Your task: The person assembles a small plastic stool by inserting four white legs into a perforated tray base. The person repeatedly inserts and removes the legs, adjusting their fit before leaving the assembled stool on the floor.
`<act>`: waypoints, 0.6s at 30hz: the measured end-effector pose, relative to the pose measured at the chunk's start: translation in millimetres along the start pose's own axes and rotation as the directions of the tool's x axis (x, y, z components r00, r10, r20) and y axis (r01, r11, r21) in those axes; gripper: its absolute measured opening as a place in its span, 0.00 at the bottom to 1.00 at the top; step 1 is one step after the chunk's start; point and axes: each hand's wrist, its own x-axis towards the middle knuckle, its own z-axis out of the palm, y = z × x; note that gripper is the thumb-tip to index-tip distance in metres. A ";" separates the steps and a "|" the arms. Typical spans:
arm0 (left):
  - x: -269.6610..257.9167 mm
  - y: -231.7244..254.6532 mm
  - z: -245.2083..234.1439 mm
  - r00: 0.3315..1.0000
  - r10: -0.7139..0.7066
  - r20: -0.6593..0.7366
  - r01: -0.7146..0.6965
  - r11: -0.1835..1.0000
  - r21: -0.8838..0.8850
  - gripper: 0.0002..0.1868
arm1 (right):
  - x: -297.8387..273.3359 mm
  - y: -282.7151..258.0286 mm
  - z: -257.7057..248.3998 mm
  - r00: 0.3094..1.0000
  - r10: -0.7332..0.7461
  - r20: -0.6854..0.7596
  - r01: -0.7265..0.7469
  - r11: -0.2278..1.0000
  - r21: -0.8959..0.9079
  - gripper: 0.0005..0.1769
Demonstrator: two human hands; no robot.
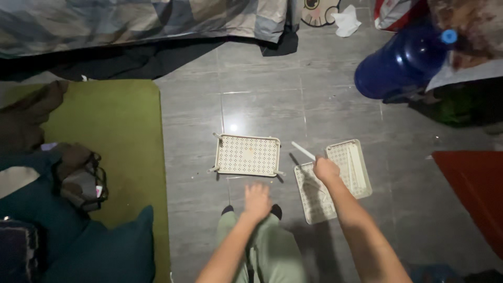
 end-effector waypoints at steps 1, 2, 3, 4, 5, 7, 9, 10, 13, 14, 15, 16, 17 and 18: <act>9.6 5.0 17.9 1.000 0.018 0.017 -0.018 1.000 -0.023 0.32 | 8.5 0.5 11.4 1.000 0.007 0.003 -0.007 1.000 0.013 0.17; 21.7 9.3 35.8 0.999 0.031 0.029 -0.029 0.997 -0.070 0.32 | 16.4 1.3 22.5 1.000 0.014 0.007 -0.014 1.000 0.026 0.17; 39.0 12.1 52.4 0.998 0.047 0.035 -0.043 0.992 -0.115 0.32 | 25.0 2.4 31.8 1.000 0.021 -0.014 -0.020 0.999 0.048 0.17; 56.0 13.8 68.1 0.997 0.064 0.040 -0.056 0.985 -0.160 0.33 | 31.5 4.0 40.8 0.999 0.028 -0.034 -0.025 0.997 0.071 0.17; 68.8 12.6 82.6 0.993 0.119 -0.021 -0.121 0.981 -0.153 0.34 | 37.0 3.1 50.4 0.998 0.033 -0.051 -0.028 0.995 0.096 0.18; 89.7 15.5 112.8 0.964 0.228 -0.136 -0.246 0.960 -0.135 0.37 | 47.0 6.3 66.6 0.997 0.029 -0.064 -0.023 0.996 0.090 0.18; 113.8 20.1 137.7 0.940 0.254 -0.227 -0.258 0.966 0.015 0.34 | 57.8 9.5 80.2 0.998 0.014 -0.063 -0.009 0.996 0.085 0.19; 126.7 19.7 146.4 0.922 0.274 -0.272 -0.258 0.962 0.093 0.32 | 62.1 10.6 86.7 0.998 -0.001 -0.057 0.006 0.996 0.087 0.19; 146.2 22.5 173.2 0.882 0.280 -0.378 -0.272 0.959 0.075 0.31 | 70.3 19.0 109.8 0.999 -0.009 -0.037 0.013 0.994 0.106 0.18; 151.7 22.0 180.3 0.925 0.270 -0.266 -0.265 0.963 0.055 0.25 | 74.6 21.7 116.4 0.999 -0.007 -0.032 0.010 0.993 0.115 0.18; 157.6 20.5 185.8 0.955 0.253 -0.151 -0.251 0.967 0.036 0.20 | 81.1 23.8 120.8 0.996 -0.023 -0.090 0.035 0.989 0.143 0.17; 162.2 18.1 191.0 0.971 0.235 -0.034 -0.235 0.972 0.018 0.16 | 87.6 25.2 125.1 0.988 -0.037 -0.149 0.062 0.984 0.169 0.17; 161.0 10.8 196.3 0.969 0.244 -0.049 -0.244 0.970 -0.004 0.17 | 90.8 22.9 133.7 0.978 -0.053 -0.200 0.094 0.976 0.197 0.18; 160.4 3.1 201.3 0.966 0.252 -0.064 -0.254 0.967 -0.025 0.18 | 93.8 20.8 142.1 0.972 -0.079 -0.220 0.122 0.974 0.189 0.16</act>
